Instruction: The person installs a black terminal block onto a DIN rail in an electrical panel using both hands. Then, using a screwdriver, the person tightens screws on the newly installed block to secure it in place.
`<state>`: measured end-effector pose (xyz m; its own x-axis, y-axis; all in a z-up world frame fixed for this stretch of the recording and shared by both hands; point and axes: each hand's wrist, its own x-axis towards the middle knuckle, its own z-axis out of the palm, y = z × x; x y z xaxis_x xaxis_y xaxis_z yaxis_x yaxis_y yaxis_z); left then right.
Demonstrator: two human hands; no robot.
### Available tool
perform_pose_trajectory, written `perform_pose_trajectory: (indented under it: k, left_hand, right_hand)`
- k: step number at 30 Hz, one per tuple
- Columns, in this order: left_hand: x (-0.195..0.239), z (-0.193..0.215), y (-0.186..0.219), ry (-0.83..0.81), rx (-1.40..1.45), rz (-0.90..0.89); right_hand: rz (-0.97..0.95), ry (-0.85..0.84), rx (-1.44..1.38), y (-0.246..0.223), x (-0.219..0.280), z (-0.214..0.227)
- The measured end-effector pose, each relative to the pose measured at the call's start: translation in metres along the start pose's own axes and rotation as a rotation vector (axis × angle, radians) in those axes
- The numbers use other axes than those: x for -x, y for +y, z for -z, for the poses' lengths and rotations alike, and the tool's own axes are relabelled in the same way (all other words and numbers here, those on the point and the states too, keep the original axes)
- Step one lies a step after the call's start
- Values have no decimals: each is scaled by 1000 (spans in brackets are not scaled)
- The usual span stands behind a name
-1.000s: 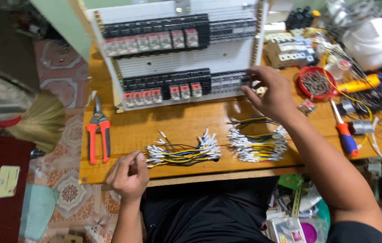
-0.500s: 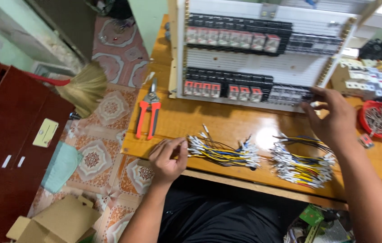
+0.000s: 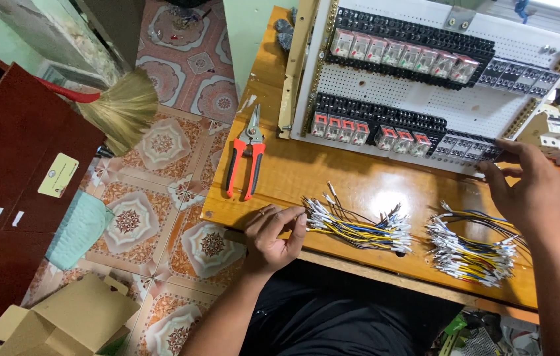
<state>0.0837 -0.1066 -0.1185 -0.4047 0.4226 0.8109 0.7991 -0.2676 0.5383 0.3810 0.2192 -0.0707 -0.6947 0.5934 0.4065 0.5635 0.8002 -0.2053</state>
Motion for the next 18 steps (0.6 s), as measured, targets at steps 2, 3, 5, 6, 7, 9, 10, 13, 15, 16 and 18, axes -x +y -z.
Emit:
perform_pose_trajectory:
  k: [2,3,5,6,7,9,10,13,15,16,18]
  left_hand:
    - [1,1,0,-1,10,-1]
    - [1,2,0,-3,6,6]
    - [0,2,0,-6,4,11]
    - [-1,2,0,0,-1,4]
    - [-1,2,1,5,-5,-4]
    - [-2,3,2,-8,-12,0]
    - [-2,3,2,-21,-22,3]
    - [-5,2,5,-5,-24,-12]
    - [-7,2,5,-11,-23,-15]
    - [-7,2,6,-14,-26,-12]
    - [-6,-1,5,-5,-21,-22]
  right_hand:
    - [-13,-10,-8,1,0,0]
    - [-19,-12,5,3,0,-1]
    - [-29,-14,19,4,0,-2]
    - [-30,-15,2,2,-1,-1]
    - [-31,-17,-16,0,-2,0]
    - [-35,-13,-13,-3,-2,1]
    - [-38,-10,-14,-4,-2,2]
    - [-24,-8,-65,-14,-6,7]
    - [-57,-13,-69,-16,-7,8]
    - [-85,-23,-75,-16,-6,8]
    - [-65,-13,-80,-16,-6,8]
